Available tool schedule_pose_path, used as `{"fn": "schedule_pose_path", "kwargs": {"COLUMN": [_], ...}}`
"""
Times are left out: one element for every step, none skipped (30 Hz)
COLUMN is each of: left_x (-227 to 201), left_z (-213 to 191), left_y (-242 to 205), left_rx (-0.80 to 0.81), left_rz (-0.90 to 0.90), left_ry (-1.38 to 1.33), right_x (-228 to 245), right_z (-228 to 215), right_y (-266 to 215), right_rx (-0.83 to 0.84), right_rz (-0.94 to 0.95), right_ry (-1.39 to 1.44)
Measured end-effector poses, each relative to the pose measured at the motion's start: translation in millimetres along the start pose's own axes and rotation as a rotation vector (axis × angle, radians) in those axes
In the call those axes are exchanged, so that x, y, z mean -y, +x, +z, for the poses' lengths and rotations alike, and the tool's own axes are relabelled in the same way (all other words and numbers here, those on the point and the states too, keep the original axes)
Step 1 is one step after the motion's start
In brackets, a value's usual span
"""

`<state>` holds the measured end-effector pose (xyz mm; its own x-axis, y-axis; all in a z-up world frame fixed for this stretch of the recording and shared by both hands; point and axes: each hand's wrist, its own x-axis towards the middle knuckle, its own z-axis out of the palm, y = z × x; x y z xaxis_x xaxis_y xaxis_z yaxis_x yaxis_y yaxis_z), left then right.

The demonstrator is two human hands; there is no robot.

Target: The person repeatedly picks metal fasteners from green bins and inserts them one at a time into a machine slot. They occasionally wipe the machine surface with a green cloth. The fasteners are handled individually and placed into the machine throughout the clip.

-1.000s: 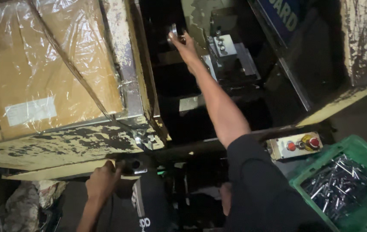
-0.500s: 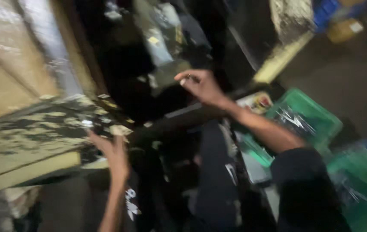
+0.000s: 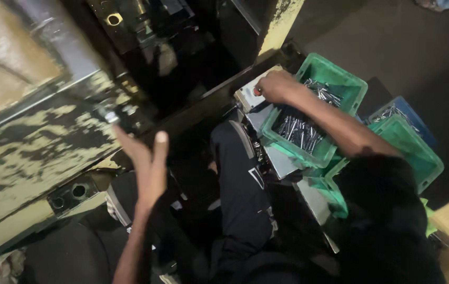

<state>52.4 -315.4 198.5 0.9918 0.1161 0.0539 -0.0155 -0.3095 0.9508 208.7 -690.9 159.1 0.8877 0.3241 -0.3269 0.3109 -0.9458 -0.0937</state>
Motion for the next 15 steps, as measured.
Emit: {"fn": "schedule_pose_path", "kwargs": {"left_x": [-5, -10, -14, -17, -19, -21, -23, -25, -27, -27, -26, -25, -23, -22, -21], "left_z": [7, 15, 22, 29, 35, 41, 49, 56, 64, 72, 78, 85, 90, 97, 105], "left_y": [4, 8, 12, 18, 22, 23, 28, 32, 37, 43, 46, 47, 52, 57, 64], "left_rx": [0.027, 0.054, 0.082, 0.117, 0.158, 0.2, 0.222, 0.245, 0.271, 0.283, 0.3, 0.317, 0.349, 0.38, 0.404], "left_rz": [0.033, 0.065, 0.096, 0.113, 0.126, 0.139, 0.126, 0.114, 0.108, 0.147, 0.184, 0.221, 0.204, 0.188, 0.171], "left_ry": [0.048, 0.097, 0.146, 0.134, 0.122, 0.109, 0.105, 0.101, 0.093, 0.083, 0.077, 0.07, 0.057, 0.045, 0.033], "right_x": [2, 0, -2, -5, -9, -12, -21, -28, -36, -42, -44, -45, -43, -42, -39], "right_z": [6, 8, 12, 16, 22, 29, 31, 34, 38, 44, 54, 66, 74, 82, 88], "right_y": [8, 16, 22, 28, 29, 30, 33, 34, 34, 36, 36, 34, 39, 43, 49], "right_rx": [0.015, 0.031, 0.073, 0.115, 0.162, 0.195, 0.216, 0.238, 0.249, 0.26, 0.273, 0.287, 0.285, 0.284, 0.302], "right_rz": [0.008, 0.016, 0.034, 0.052, 0.073, 0.031, -0.003, -0.036, 0.022, 0.08, 0.138, 0.1, 0.063, 0.027, 0.063], "right_ry": [-0.064, -0.128, -0.12, -0.113, -0.103, -0.088, -0.077, -0.067, -0.052, -0.037, -0.015, -0.092, -0.17, -0.248, -0.267]}}
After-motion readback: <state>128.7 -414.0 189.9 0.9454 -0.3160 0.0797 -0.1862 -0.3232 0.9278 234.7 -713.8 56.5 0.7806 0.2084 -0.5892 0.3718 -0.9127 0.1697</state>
